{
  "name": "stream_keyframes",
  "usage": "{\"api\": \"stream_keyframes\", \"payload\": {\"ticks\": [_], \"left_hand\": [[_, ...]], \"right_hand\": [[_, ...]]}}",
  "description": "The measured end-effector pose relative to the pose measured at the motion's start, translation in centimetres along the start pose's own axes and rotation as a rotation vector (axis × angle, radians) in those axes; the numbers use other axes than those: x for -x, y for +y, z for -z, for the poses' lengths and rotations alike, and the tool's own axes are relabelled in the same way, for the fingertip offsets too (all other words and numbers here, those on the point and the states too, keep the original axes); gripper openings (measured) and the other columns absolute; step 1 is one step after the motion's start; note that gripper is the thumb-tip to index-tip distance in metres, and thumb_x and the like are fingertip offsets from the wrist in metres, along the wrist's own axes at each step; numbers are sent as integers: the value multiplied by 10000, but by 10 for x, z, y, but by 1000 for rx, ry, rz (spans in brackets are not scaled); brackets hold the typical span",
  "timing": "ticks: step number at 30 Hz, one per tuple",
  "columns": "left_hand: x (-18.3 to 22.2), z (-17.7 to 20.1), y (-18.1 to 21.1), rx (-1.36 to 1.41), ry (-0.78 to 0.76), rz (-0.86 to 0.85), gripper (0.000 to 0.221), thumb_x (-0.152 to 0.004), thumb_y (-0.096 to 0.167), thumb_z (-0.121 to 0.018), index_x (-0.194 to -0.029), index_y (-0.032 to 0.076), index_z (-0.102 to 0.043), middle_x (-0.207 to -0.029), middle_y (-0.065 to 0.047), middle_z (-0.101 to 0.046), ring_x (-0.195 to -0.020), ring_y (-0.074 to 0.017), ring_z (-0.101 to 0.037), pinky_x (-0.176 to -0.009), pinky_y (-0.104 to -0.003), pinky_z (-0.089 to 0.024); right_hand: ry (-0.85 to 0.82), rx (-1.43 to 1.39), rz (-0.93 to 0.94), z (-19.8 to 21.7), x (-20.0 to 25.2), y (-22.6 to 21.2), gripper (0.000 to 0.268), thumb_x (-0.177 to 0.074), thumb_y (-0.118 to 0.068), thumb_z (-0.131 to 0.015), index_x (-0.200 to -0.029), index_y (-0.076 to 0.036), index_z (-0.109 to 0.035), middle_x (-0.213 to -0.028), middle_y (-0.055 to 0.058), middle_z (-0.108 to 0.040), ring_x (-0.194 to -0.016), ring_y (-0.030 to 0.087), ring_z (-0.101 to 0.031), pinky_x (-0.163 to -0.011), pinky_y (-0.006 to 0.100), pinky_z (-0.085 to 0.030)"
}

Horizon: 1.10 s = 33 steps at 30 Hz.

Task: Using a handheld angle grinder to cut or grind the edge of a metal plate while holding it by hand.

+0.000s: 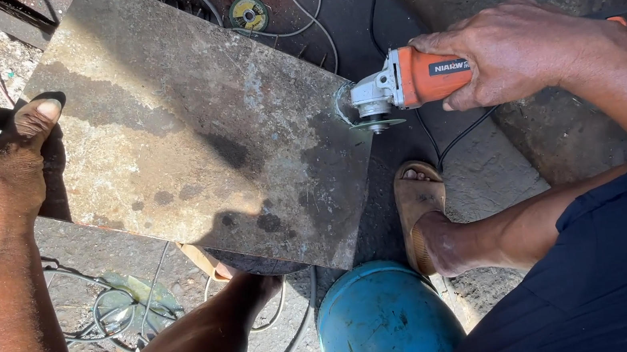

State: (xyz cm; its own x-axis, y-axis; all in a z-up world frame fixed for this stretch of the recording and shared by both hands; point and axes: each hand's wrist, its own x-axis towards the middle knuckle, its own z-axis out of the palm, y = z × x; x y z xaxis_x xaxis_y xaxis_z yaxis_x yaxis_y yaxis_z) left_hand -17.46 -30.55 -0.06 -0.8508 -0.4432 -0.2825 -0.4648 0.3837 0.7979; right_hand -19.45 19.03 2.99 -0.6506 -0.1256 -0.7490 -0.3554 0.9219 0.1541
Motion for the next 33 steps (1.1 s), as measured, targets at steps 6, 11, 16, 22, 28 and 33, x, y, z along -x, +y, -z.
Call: {"api": "stream_keyframes", "payload": {"ticks": [6, 11, 16, 22, 28, 33], "left_hand": [[-12, 0, -12, -50, 1, -28, 358, -1141, 361, -911, -1111, 128, -641, -758, -11, -651, -606, -36, -652, -388, -252, -476], [-12, -2, -13, 27, 10, 9, 325, -1118, 303, -900, -1101, 151, -614, -798, 8, -667, -655, -18, -687, -449, -216, -544], [-4, 2, -7, -104, -29, -31, 445, -1213, 314, -890, -922, 137, -603, -716, -13, -625, -548, -66, -585, -352, -286, -397], [-3, 4, -8, -179, -50, -43, 517, -1241, 334, -874, -870, 111, -592, -658, -47, -585, -447, -127, -518, -287, -345, -321], [-4, 4, -15, -204, -117, -77, 588, -1271, 332, -786, -765, 112, -583, -580, -40, -488, -400, -135, -418, -312, -333, -238], [-6, -1, -17, -72, -78, -8, 475, -1236, 329, -839, -879, 135, -594, -654, -10, -536, -478, -73, -457, -330, -282, -290]], "right_hand": [[-80, -44, -61, 9, 8, -12, 1052, -861, -493, -775, -1667, -413, -104, -1618, -82, -362, -1202, 404, -650, -1027, 690, -573], [-23, -46, -12, 2, 1, -7, 1060, -810, -561, -775, -1658, -370, -169, -1605, -62, -392, -1322, 410, -562, -1117, 666, -517], [-42, -75, -42, 3, 4, -10, 1068, -811, -545, -790, -1664, -341, -180, -1563, -41, -450, -1281, 444, -586, -1095, 663, -536], [-43, -73, -46, 4, 3, -12, 1061, -817, -548, -794, -1658, -326, -186, -1582, -42, -423, -1334, 449, -540, -1122, 674, -521], [-58, -121, -62, 2, 4, -13, 1030, -837, -528, -781, -1659, -339, -190, -1549, -41, -458, -1283, 460, -575, -1066, 695, -553], [-37, -112, -64, 14, 7, -19, 1041, -815, -499, -805, -1658, -364, -209, -1549, -38, -474, -1279, 480, -575, -1039, 695, -542]]}}
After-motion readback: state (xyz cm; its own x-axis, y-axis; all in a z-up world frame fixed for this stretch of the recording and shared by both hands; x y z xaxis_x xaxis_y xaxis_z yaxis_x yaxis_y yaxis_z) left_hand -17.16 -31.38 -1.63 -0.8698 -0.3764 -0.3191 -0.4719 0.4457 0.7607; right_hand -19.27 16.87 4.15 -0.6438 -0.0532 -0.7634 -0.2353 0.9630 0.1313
